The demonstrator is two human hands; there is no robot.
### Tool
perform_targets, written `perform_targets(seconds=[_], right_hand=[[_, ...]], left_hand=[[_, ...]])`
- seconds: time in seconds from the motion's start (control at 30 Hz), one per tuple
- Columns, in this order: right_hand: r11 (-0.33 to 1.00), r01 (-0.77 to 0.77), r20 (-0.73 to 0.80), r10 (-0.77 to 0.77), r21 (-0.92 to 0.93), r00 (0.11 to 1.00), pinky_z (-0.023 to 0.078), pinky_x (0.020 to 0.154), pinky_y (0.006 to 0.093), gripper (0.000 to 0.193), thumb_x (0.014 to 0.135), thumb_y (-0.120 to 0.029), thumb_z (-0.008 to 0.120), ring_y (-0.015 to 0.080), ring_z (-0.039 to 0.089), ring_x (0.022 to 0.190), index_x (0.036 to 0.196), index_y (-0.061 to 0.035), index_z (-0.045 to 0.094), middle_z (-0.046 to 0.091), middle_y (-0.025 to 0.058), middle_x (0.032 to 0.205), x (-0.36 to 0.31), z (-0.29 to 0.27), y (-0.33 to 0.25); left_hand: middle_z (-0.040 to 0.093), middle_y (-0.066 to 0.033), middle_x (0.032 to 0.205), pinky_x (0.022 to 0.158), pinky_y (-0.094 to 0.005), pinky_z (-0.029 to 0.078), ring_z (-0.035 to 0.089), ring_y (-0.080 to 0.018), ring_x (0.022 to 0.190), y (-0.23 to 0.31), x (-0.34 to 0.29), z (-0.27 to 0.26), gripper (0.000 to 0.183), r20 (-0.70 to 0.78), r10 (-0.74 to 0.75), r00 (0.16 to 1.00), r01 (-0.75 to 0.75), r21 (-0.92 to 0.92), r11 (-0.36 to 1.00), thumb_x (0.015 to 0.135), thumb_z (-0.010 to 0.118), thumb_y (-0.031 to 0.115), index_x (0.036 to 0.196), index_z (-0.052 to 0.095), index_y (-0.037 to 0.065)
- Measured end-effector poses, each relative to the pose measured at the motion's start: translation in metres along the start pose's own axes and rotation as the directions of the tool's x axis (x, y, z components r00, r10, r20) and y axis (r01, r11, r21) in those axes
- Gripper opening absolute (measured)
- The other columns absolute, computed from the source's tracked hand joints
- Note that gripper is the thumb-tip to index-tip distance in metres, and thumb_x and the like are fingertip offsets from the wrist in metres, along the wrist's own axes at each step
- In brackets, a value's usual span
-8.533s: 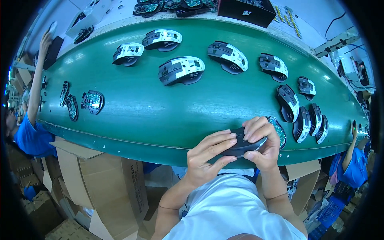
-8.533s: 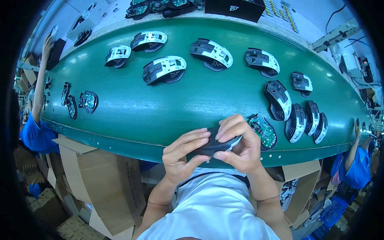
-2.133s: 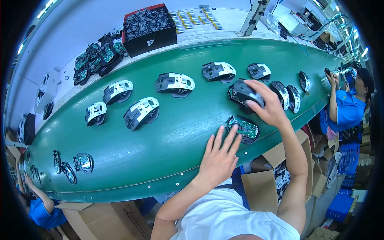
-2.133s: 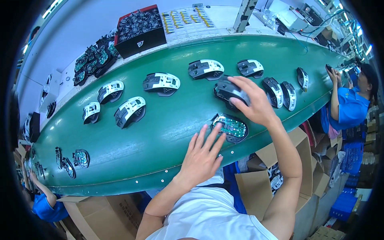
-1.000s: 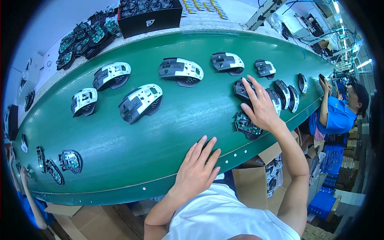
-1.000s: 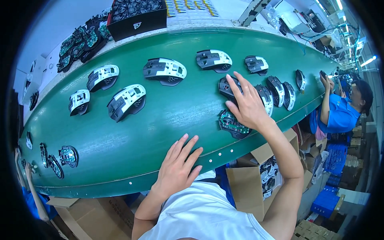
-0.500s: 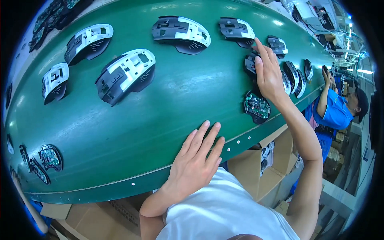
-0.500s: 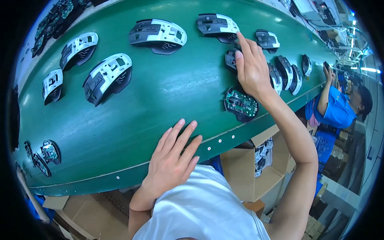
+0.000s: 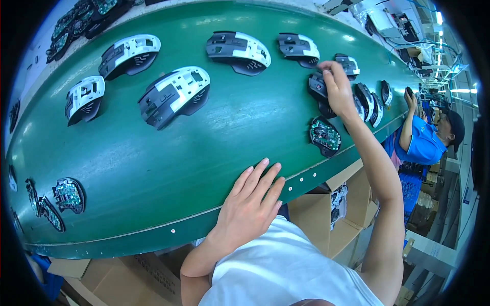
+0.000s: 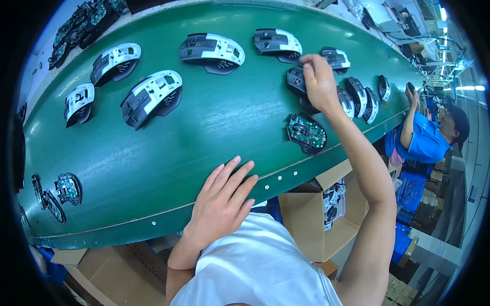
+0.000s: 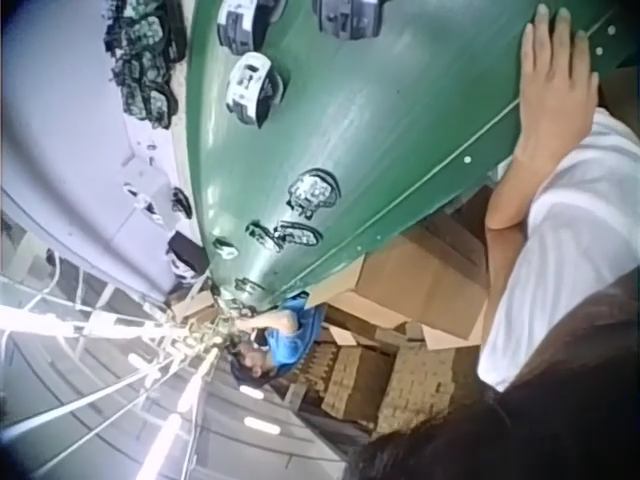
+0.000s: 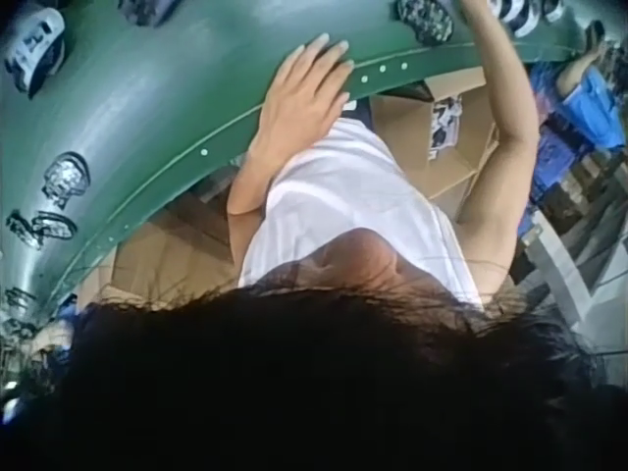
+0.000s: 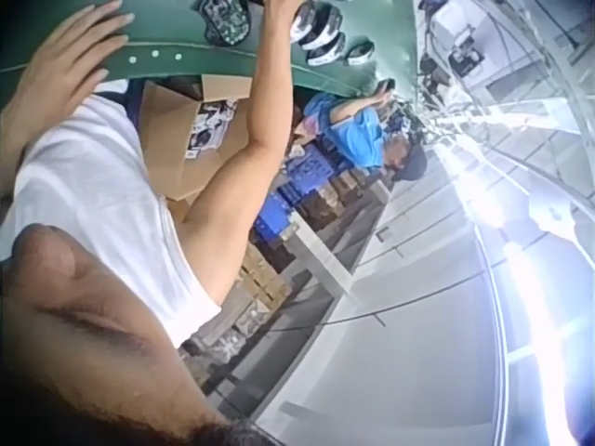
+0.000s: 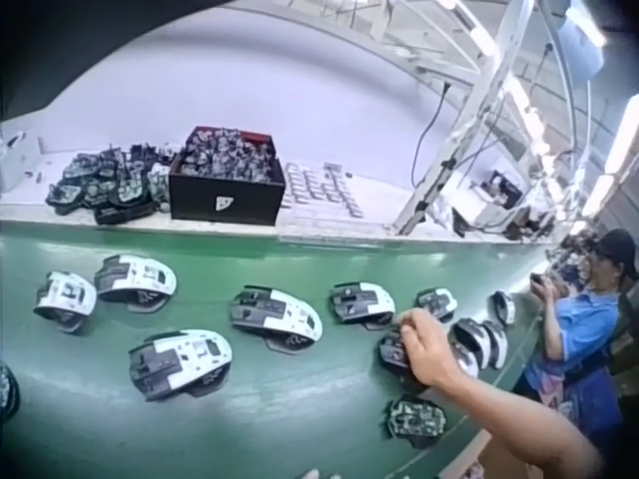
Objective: The person assembles computer mice on a conveyor belt by connecting internal wires, installing scroll wheels onto the circuit board bases, and snapping the top covers onto the assembled mice.
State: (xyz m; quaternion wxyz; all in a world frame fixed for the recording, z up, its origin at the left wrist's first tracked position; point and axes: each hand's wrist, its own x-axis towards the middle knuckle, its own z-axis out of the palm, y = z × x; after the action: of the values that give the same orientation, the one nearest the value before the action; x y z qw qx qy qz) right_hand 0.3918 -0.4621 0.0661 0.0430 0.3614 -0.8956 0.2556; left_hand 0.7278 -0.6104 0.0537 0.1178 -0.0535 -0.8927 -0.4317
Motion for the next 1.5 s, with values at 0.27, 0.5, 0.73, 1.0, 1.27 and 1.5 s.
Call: perform_targets(seconds=[0.27, 0.5, 0.73, 1.0, 1.27, 1.5], right_hand=[[0.783, -0.545, 0.276, 0.476, 0.299, 0.835, 0.047, 0.090, 0.0322, 0.039, 0.106, -0.032, 0.049, 0.0164, 0.061, 0.094, 0.105, 0.0002, 0.071, 0.069, 0.0067, 0.099, 0.031, -0.018, -0.010], [0.939, -0.098, 0.074, 0.130, -0.329, 0.989, 0.049, 0.089, 0.0508, 0.025, 0.094, -0.025, 0.058, 0.0411, 0.063, 0.100, 0.101, -0.0011, 0.062, 0.067, 0.0223, 0.103, 0.029, -0.002, -0.019], [0.981, -0.065, 0.194, 0.102, -0.185, 0.976, 0.048, 0.091, 0.0417, 0.035, 0.095, -0.035, 0.067, 0.0315, 0.060, 0.100, 0.110, -0.0035, 0.061, 0.062, 0.0166, 0.109, 0.023, -0.010, -0.012], [0.819, -0.573, 0.536, 0.495, -0.025, 0.683, 0.047, 0.092, 0.0335, 0.062, 0.080, -0.037, 0.087, 0.0211, 0.058, 0.110, 0.128, -0.0080, 0.059, 0.059, 0.0131, 0.122, 0.024, -0.053, -0.032], [0.618, -0.780, 0.588, 0.668, -0.097, 0.456, 0.049, 0.086, 0.0305, 0.045, 0.084, -0.017, 0.084, 0.0154, 0.059, 0.104, 0.122, -0.0087, 0.060, 0.062, 0.0065, 0.115, 0.042, -0.041, -0.055], [0.668, -0.741, 0.565, 0.638, -0.068, 0.524, 0.048, 0.080, 0.0310, 0.040, 0.081, -0.012, 0.084, 0.0159, 0.058, 0.099, 0.115, -0.0120, 0.063, 0.059, 0.0017, 0.109, 0.047, -0.039, -0.063]], left_hand=[[0.056, -0.0142, 0.143, 0.116, -0.0489, 0.037, 0.047, -0.0344, 0.139, -0.005, -0.009, 0.004, 0.038, -0.056, 0.038, 0.998, -0.037, 0.010, 0.999, 0.091, 0.068, 0.018, 0.125, 0.066, 0.002], [0.058, -0.0141, 0.141, 0.114, -0.0486, 0.039, 0.049, -0.0341, 0.137, -0.005, -0.012, 0.001, 0.037, -0.072, 0.034, 0.997, -0.034, -0.004, 0.999, 0.090, 0.067, 0.016, 0.125, 0.065, 0.002], [0.058, -0.0140, 0.141, 0.114, -0.0476, 0.039, 0.049, -0.0334, 0.138, -0.006, -0.011, -0.005, 0.037, -0.006, 0.023, 1.000, -0.023, -0.027, 0.999, 0.089, 0.066, 0.013, 0.124, 0.067, 0.002], [0.060, -0.0134, 0.140, 0.113, -0.0458, 0.040, 0.052, -0.0318, 0.135, -0.006, -0.012, -0.008, 0.036, 0.023, 0.021, 1.000, -0.020, -0.039, 0.999, 0.087, 0.067, 0.011, 0.122, 0.068, 0.002], [0.062, -0.0136, 0.138, 0.112, -0.0458, 0.041, 0.053, -0.0316, 0.134, -0.010, -0.014, -0.016, 0.037, 0.035, -0.038, 0.999, 0.043, -0.136, 0.990, 0.085, 0.066, 0.008, 0.121, 0.069, 0.002], [0.064, -0.0150, 0.134, 0.111, -0.0469, 0.042, 0.055, -0.0332, 0.131, -0.009, -0.019, -0.018, 0.035, -0.029, 0.006, 1.000, -0.010, -0.112, 0.994, 0.085, 0.063, 0.005, 0.120, 0.069, 0.000]])
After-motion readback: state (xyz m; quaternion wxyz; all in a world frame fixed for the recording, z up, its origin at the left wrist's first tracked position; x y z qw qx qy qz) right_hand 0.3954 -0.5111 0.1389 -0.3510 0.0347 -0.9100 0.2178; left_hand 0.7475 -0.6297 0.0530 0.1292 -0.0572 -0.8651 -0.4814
